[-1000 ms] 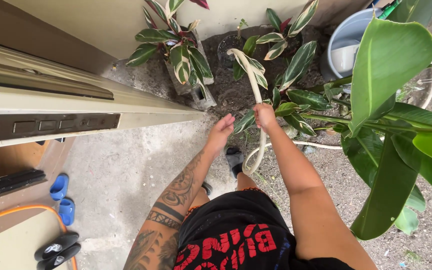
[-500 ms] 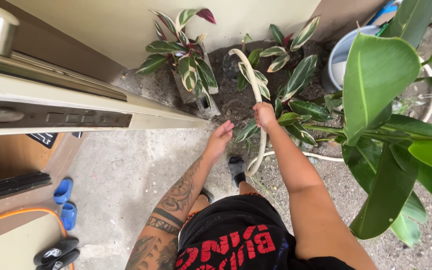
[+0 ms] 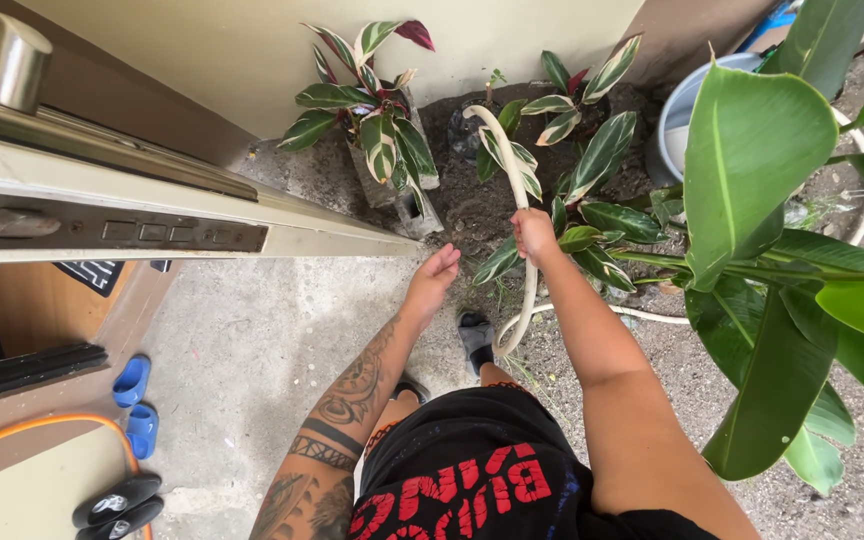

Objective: Water several small potted plants using a hose near an outdoor faucet.

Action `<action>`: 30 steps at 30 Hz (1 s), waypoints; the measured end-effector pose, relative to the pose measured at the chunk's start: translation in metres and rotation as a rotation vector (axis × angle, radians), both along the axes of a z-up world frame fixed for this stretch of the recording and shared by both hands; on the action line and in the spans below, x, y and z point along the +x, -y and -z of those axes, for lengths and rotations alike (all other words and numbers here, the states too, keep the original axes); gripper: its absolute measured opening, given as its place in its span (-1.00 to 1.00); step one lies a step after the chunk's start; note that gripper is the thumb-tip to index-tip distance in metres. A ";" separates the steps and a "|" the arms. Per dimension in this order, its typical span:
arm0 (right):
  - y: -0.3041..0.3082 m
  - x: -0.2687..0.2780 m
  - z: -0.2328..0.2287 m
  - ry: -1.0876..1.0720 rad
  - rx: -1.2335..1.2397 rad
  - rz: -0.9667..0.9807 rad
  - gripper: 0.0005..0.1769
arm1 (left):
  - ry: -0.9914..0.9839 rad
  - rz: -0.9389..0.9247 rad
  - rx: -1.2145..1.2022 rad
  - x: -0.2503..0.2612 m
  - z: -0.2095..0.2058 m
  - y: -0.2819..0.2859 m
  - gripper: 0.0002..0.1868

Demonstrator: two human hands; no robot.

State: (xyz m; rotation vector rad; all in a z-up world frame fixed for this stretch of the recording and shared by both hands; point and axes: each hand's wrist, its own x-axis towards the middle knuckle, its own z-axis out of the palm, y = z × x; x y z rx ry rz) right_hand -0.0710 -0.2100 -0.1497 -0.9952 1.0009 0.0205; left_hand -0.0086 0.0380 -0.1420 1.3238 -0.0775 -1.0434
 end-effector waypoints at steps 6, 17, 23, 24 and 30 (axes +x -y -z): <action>-0.004 -0.005 0.001 -0.023 0.016 0.015 -0.82 | 0.025 0.048 0.071 -0.003 -0.017 0.002 -0.40; -0.006 -0.009 -0.005 -0.034 0.004 0.005 -0.80 | 0.008 0.029 0.038 -0.003 -0.006 0.003 -0.38; -0.006 -0.010 -0.007 -0.019 0.008 0.002 -0.79 | 0.006 0.028 0.017 -0.003 -0.008 0.003 -0.38; -0.007 -0.010 -0.006 -0.017 0.009 0.006 -0.79 | 0.007 0.032 0.030 -0.002 -0.010 0.004 -0.38; -0.007 -0.014 -0.007 -0.015 0.001 0.009 -0.78 | -0.007 0.033 0.047 -0.001 -0.017 0.004 -0.39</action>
